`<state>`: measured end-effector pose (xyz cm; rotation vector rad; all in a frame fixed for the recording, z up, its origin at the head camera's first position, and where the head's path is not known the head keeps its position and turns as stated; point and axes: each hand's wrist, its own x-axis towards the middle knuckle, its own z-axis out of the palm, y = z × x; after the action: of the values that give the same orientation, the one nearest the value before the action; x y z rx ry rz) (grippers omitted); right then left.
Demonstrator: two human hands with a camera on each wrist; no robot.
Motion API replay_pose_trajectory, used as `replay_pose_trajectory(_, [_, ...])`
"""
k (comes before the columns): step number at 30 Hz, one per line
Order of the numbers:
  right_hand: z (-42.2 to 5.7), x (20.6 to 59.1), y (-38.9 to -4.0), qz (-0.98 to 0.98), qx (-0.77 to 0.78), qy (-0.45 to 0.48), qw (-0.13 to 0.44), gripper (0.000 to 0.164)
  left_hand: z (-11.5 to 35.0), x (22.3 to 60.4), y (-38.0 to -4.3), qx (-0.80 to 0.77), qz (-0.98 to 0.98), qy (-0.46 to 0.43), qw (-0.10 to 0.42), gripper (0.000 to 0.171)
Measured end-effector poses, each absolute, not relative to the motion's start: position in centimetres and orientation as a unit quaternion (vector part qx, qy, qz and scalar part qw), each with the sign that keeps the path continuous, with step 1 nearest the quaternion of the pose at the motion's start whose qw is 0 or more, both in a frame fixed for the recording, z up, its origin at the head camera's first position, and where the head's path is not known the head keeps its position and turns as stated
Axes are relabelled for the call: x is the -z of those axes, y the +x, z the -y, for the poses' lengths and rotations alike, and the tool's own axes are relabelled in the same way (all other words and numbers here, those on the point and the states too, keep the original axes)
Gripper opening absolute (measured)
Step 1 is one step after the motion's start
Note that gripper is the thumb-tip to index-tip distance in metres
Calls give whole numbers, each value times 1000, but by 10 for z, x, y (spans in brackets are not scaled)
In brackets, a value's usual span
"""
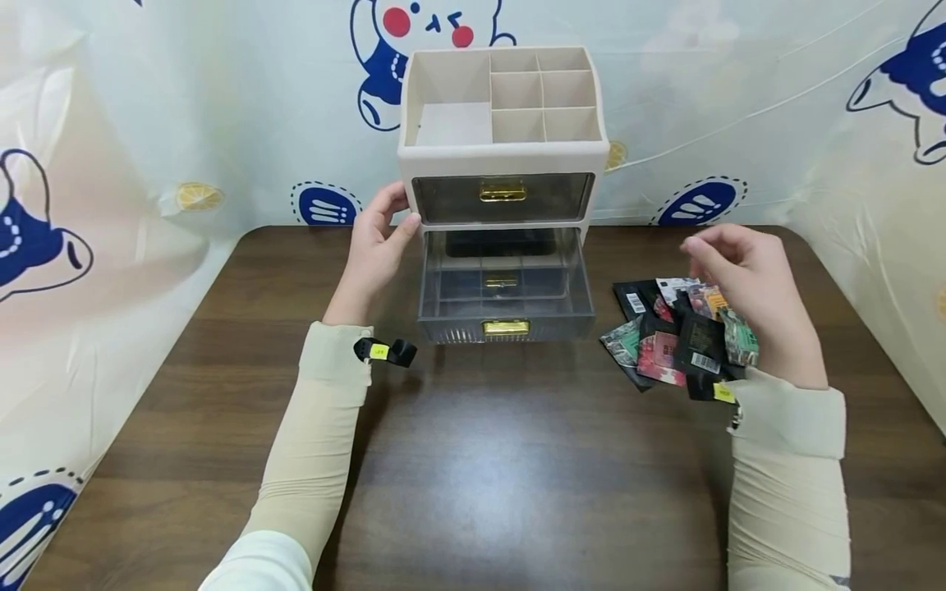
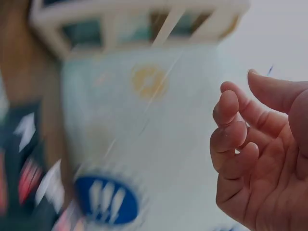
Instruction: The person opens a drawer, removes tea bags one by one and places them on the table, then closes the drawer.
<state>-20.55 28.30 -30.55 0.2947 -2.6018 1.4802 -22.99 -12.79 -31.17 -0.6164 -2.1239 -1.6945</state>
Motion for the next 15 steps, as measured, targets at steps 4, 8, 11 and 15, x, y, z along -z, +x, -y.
replay_pose_trajectory(4, [-243, 287, -195, 876, -430, 171, 135, 10, 128, 312, -230, 599, 750, -219, 174, 36])
replay_pose_trajectory(8, [-204, 276, -181, 871, -387, 260, 152, 4, 128, 311, -231, 598, 753, -217, 167, 36])
replay_pose_trajectory(11, [-174, 276, -170, 879, -320, 327, 132, 5, 129, 310, -230, 598, 755, -214, 164, 37])
replay_pose_trajectory(15, [-144, 282, -158, 903, -216, 362, 86, 4, 130, 310, -231, 599, 752, -221, 166, 36])
